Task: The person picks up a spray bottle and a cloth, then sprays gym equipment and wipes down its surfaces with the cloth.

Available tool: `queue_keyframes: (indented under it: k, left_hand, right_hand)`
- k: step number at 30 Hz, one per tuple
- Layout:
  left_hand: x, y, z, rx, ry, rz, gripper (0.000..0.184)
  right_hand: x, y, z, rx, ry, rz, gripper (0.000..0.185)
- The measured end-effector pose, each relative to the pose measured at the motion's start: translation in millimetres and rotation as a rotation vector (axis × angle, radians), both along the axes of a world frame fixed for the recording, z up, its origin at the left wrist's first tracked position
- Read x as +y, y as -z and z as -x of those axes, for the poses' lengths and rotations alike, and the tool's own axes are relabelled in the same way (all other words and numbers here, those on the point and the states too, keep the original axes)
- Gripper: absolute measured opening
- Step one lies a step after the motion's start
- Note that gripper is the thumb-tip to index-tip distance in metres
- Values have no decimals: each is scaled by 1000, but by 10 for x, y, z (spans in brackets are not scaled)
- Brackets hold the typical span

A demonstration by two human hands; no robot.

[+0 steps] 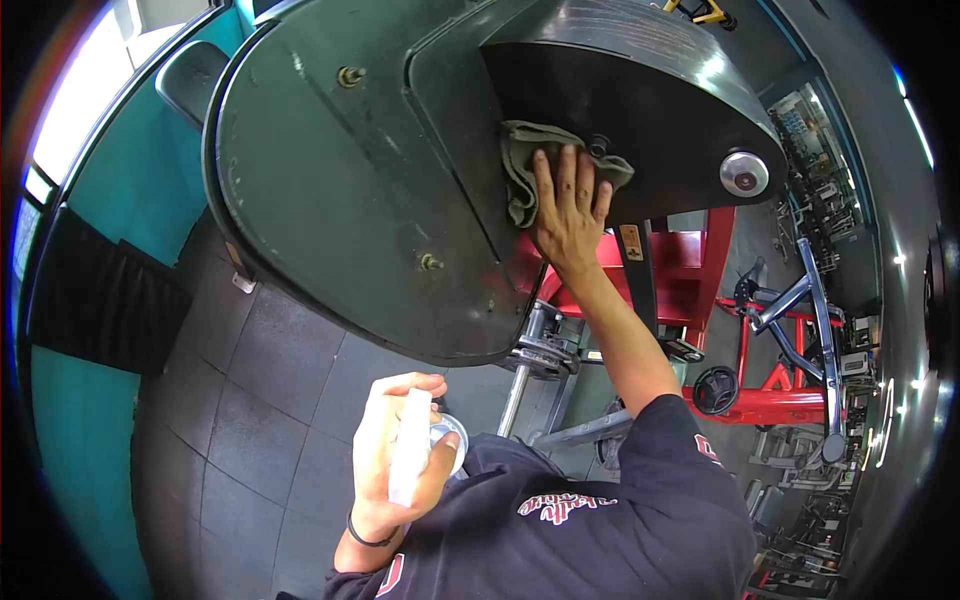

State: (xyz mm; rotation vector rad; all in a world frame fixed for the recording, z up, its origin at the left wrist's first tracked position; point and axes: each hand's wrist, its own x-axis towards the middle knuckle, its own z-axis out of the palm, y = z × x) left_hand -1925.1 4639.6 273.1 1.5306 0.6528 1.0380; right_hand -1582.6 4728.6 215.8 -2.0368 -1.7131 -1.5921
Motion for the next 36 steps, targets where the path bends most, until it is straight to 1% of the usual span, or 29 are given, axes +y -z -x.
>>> queue_keyframes:
  k: [2,5,6,9,11,14,17,18,19,20,21,22,23,24,25,27,29,31,33,34,36]
  left_hand:
    - [33,-19,-42,20,16,-1,48]
    - [57,-69,-124,28,35,-20,48]
    - [59,-78,-157,26,35,-25,47]
    - [61,-65,-231,104,26,0,48]
    - [11,-91,-239,93,3,73,47]
    - [-17,-68,-206,85,-14,139,46]
    - [-43,-110,-137,110,-34,201,45]
    - [-51,-123,-114,126,-46,225,44]
    - [-52,-107,-98,112,-58,193,44]
    - [-48,-77,-83,101,-69,159,44]
    - [-48,-47,-84,87,-81,125,43]
    - [-49,-37,-85,77,-89,117,43]
    - [-44,-33,-84,69,-92,111,43]
    - [-38,-46,-70,57,-95,101,43]
    - [-36,-56,-63,59,-84,99,43]
    - [-26,-78,-43,59,-71,97,43]
    - [-17,-86,-14,49,-65,129,44]
    - [-37,-95,-1,63,-56,139,45]
    - [8,-102,-22,100,-36,113,47]
    - [22,-100,-37,106,-34,73,45]
    - [36,-117,-39,85,-23,56,43]
  right_hand:
    - [28,-236,92,41,-54,92,61]
    - [211,-387,259,-36,-21,24,61]
    - [233,-384,299,19,-40,-12,62]
    - [192,-373,303,95,-78,-11,63]
    - [16,-333,225,111,-78,11,60]
    - [-354,7,-135,129,-75,16,59]
    - [-523,-54,-286,128,-15,-127,61]
    - [-503,-214,-264,184,-11,-176,62]
    - [-463,-493,-207,243,-5,-226,63]
    - [-382,-796,-99,258,-104,-298,65]
    - [-310,-998,-87,249,-186,-299,68]
    - [-239,-1118,-37,245,-241,-218,69]
    - [-190,-1165,44,241,-290,-136,69]
    - [-185,-1174,139,282,-303,87,69]
    - [-152,-1052,166,275,-347,121,68]
    - [-238,-1186,24,171,-311,94,65]
    - [-437,-1345,-69,157,-283,-119,61]
    - [-407,-1228,-7,172,-251,-138,62]
    - [-306,-1103,191,261,-252,26,70]
    - [-289,-1119,184,254,-291,7,71]
    - [-406,-1243,107,248,-263,-90,71]
